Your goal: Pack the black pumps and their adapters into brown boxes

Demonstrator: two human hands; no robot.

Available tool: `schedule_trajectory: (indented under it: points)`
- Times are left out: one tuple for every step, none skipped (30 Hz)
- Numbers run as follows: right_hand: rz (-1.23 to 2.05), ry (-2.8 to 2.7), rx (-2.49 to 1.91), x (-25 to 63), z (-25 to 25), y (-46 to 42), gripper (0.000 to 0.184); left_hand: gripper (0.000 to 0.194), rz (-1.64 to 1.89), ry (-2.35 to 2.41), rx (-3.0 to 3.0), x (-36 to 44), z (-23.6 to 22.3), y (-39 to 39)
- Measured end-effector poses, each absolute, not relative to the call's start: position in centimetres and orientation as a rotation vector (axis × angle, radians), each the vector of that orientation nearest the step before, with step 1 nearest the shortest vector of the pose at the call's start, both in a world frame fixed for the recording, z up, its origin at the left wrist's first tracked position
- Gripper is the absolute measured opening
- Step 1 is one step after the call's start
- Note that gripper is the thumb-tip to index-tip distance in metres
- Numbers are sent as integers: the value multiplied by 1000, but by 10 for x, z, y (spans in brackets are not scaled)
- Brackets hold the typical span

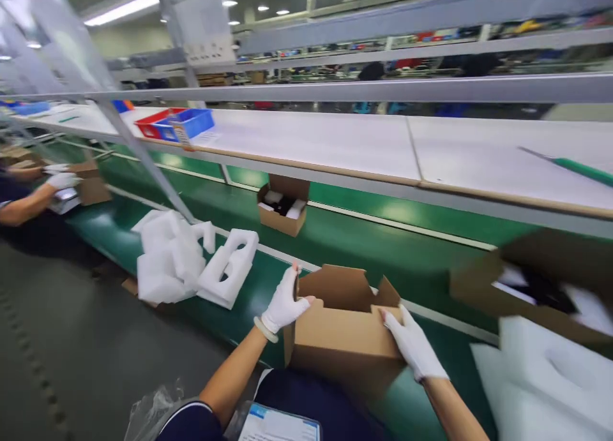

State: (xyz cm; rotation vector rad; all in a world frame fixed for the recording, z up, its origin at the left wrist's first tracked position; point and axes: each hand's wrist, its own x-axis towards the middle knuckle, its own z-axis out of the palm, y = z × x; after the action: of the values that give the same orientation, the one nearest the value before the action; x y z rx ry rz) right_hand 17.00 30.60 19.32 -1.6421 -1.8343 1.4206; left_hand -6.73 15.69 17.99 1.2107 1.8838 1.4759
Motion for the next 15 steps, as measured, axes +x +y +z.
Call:
schedule_trajectory:
  points:
    - [1418, -1817, -1627, 166, 196, 307, 72, 81, 1493, 1867, 1205, -69, 179, 158]
    - [1434, -1799, -1610, 165, 197, 308, 71, 79, 1513, 1843, 1201, -71, 177, 160]
    - [1455, -1778, -1597, 164, 196, 309, 72, 76, 1529, 1815, 1198, -72, 175, 162]
    - [1479, -1757, -1589, 165, 194, 310, 73, 75, 1542, 1791, 1194, -72, 174, 164]
    - [1507, -1748, -1577, 167, 192, 311, 73, 74, 1548, 1769, 1192, -72, 172, 165]
    - [1527, -1754, -1562, 169, 190, 311, 73, 75, 1551, 1750, 1192, -71, 170, 166]
    - [1524, -1770, -1549, 172, 188, 311, 72, 76, 1557, 1729, 1192, -71, 169, 165]
    - [1506, -1797, -1541, 173, 186, 311, 71, 76, 1573, 1702, 1187, -71, 168, 164]
    - [1479, -1838, -1535, 175, 184, 311, 70, 76, 1601, 1672, 1172, -72, 166, 163]
    - [1448, -1900, -1529, 176, 183, 311, 69, 75, 1643, 1641, 1138, -73, 165, 162]
    - [1400, -1976, -1535, 177, 181, 311, 67, 73, 1687, 1613, 1089, -77, 164, 161]
    - [1342, -2063, -1553, 178, 180, 310, 65, 72, 1712, 1591, 1036, -81, 163, 162]
    - [1292, -2165, -1570, 179, 179, 309, 63, 72, 1710, 1573, 991, -86, 161, 164]
    - [1248, -2272, -1580, 181, 179, 307, 60, 73, 1679, 1550, 962, -92, 160, 168]
    - [1220, -2376, -1582, 182, 180, 303, 57, 75, 1623, 1516, 955, -97, 159, 174]
